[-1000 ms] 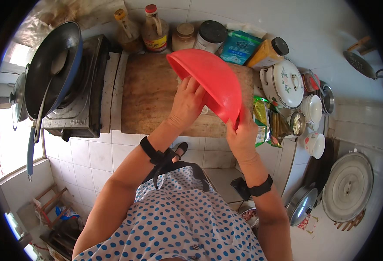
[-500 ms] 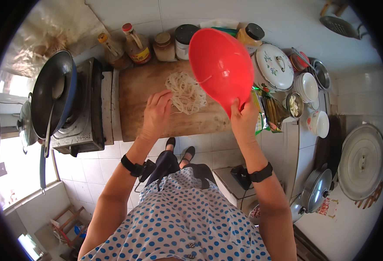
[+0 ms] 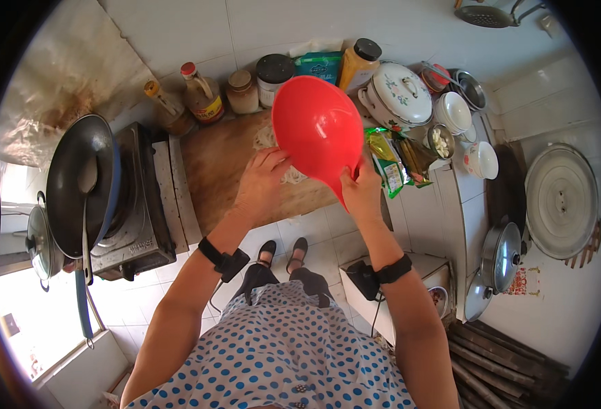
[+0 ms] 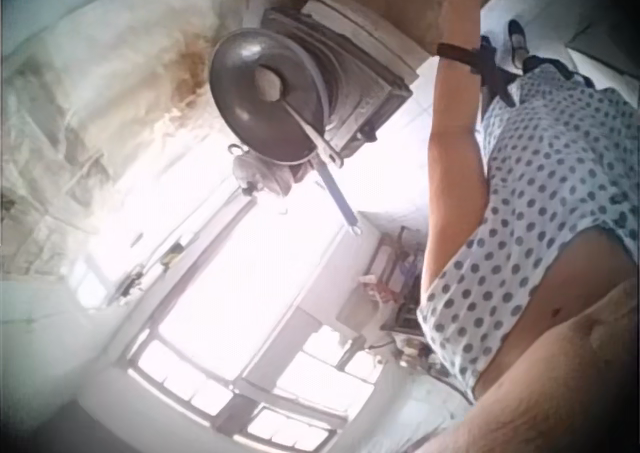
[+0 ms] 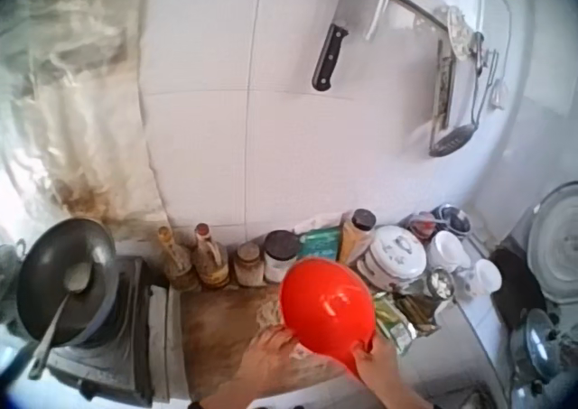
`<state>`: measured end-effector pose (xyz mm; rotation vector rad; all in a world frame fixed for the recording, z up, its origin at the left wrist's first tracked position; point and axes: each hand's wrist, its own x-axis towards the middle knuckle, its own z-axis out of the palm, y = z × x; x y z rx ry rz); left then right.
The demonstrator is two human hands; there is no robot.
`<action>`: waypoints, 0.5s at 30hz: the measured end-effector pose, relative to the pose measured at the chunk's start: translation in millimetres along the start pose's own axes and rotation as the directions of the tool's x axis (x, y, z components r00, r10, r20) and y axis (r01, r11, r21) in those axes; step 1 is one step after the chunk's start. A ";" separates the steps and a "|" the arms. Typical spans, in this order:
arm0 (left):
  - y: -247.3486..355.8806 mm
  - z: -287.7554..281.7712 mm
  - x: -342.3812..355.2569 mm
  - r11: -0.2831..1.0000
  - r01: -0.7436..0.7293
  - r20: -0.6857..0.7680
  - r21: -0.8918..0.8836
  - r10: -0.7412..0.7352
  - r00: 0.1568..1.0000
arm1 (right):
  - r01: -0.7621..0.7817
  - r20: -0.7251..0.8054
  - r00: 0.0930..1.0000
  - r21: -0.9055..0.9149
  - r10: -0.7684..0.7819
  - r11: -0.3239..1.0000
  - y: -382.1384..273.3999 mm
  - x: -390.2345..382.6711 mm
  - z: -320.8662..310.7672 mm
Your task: The person places white food items from a red bowl onto a wooden board, chops them into small pieces using a cleaver, and transfers the chopped food into a metal bowl containing meat by hand and with the blade.
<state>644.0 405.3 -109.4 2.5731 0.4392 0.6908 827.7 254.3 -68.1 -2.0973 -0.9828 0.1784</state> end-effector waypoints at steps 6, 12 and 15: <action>-13.3 -16.1 1.1 0.982 0.180 -0.171 0.051 -0.169 0.971 | -0.235 0.041 0.971 0.283 0.234 0.930 -7.4 -0.4 -14.5; 37.0 -16.7 60.6 0.980 -0.124 -0.323 -0.154 0.069 0.944 | -0.139 0.133 0.985 0.210 0.112 0.968 -44.1 -26.1 -10.3; 54.6 -3.7 73.3 0.995 0.028 -0.251 -0.094 -0.051 0.967 | -0.084 0.102 0.993 0.173 0.067 0.981 -50.3 -37.7 -4.0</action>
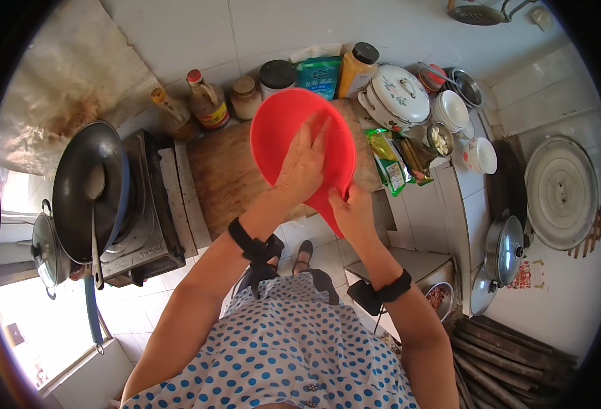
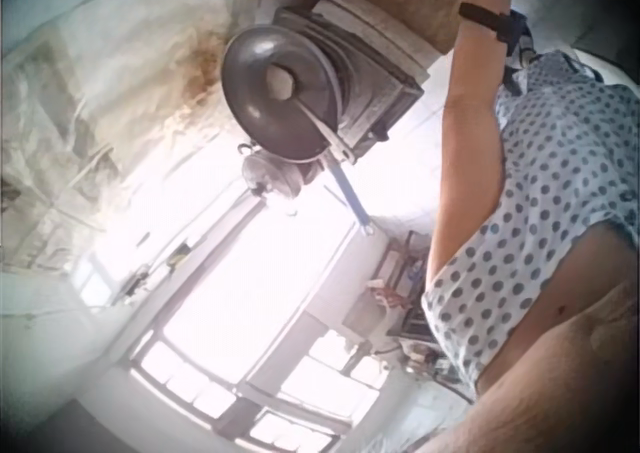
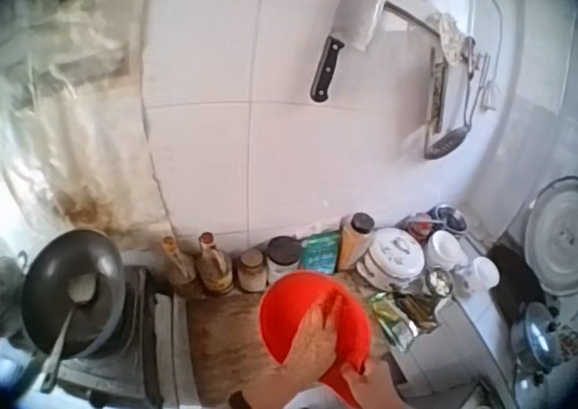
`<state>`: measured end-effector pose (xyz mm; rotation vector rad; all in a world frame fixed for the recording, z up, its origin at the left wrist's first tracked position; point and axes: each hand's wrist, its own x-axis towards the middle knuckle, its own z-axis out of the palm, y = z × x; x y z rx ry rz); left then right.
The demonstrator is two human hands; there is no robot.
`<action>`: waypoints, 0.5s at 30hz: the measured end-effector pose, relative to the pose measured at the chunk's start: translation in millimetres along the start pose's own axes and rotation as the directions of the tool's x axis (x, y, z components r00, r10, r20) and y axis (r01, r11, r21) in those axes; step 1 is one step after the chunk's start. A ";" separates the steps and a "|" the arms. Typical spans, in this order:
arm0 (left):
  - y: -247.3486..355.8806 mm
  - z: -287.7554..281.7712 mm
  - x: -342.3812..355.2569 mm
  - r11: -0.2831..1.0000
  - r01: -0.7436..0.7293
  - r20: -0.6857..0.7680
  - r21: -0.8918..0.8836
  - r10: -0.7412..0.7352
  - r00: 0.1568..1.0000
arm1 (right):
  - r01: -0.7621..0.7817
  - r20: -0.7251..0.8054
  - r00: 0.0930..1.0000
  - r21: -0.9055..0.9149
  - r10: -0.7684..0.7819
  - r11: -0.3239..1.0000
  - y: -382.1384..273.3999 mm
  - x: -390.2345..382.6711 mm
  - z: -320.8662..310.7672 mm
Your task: The person places white food items from a red bowl onto a wooden board, chops them into small pieces using a cleaver, and transfers the chopped food into a metal bowl containing meat by hand and with the blade.
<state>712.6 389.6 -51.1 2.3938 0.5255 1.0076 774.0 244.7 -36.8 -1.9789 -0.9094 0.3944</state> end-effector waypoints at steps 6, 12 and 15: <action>-36.7 8.3 -30.2 0.980 -0.152 0.334 -0.126 0.186 0.924 | 0.113 -0.068 0.990 -0.123 -0.122 0.986 19.7 27.9 -25.3; -53.2 -13.6 -15.3 0.998 -0.044 0.111 -0.038 0.048 0.993 | 0.070 -0.057 0.995 -0.198 -0.082 0.978 19.0 45.3 -37.9; -46.4 1.7 -13.7 0.998 -0.061 0.113 -0.005 0.061 0.992 | 0.112 -0.114 0.985 -0.146 -0.129 0.983 17.5 47.4 -29.9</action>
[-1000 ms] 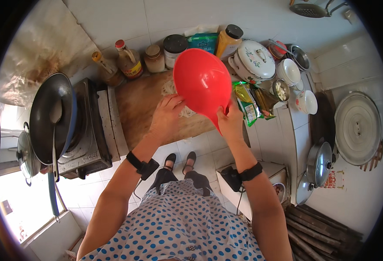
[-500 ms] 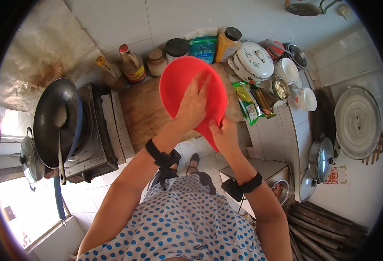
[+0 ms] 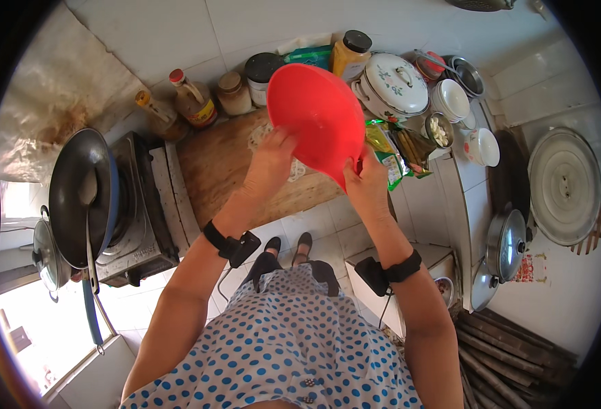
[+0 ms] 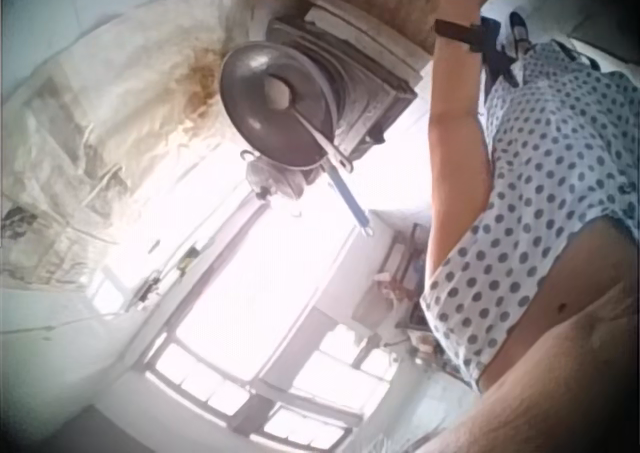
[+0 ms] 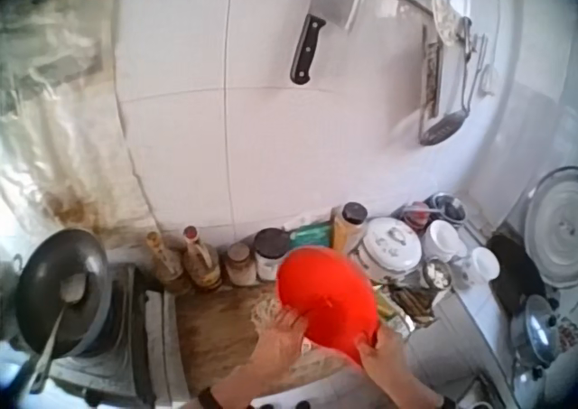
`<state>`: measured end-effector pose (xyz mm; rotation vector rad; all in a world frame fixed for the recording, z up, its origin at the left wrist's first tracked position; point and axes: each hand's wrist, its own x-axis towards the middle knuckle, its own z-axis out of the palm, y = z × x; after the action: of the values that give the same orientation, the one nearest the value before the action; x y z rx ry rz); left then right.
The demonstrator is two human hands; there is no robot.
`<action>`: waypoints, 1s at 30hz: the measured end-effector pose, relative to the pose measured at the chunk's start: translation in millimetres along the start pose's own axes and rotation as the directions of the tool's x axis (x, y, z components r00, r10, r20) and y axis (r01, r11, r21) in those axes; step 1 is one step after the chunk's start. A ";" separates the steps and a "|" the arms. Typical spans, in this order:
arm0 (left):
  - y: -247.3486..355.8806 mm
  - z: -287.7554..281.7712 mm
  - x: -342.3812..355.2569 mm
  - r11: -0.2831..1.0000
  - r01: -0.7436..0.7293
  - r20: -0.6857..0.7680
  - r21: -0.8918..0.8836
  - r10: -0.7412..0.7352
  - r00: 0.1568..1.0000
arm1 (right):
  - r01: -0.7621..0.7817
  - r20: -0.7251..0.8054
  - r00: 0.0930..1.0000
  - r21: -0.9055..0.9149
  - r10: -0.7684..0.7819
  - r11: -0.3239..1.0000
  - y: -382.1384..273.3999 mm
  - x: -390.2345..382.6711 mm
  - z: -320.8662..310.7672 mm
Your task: The person places white food items from a red bowl onto a wooden board, chops them into small pieces using a cleaver, and transfers the chopped food into a metal bowl containing meat by hand and with the blade.
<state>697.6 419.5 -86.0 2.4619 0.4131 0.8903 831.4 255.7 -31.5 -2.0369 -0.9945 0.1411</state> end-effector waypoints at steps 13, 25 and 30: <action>-24.2 -17.7 -47.6 0.986 0.162 0.105 0.033 -0.164 0.981 | 0.045 -0.144 0.987 -0.196 -0.074 0.980 27.2 14.9 5.0; 2.3 -35.4 -100.9 0.826 0.419 0.287 -0.378 -0.326 0.901 | -0.537 0.303 0.749 0.799 0.590 0.271 21.9 -131.5 -86.2; 66.0 -14.6 -141.1 0.651 0.619 0.651 -0.439 -0.245 0.719 | -0.446 0.206 0.650 0.883 0.732 0.148 1.6 -256.0 -153.4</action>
<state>590.8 308.4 -113.3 1.7153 0.4085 0.0450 724.2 -20.7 3.0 -1.1969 0.2448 0.6578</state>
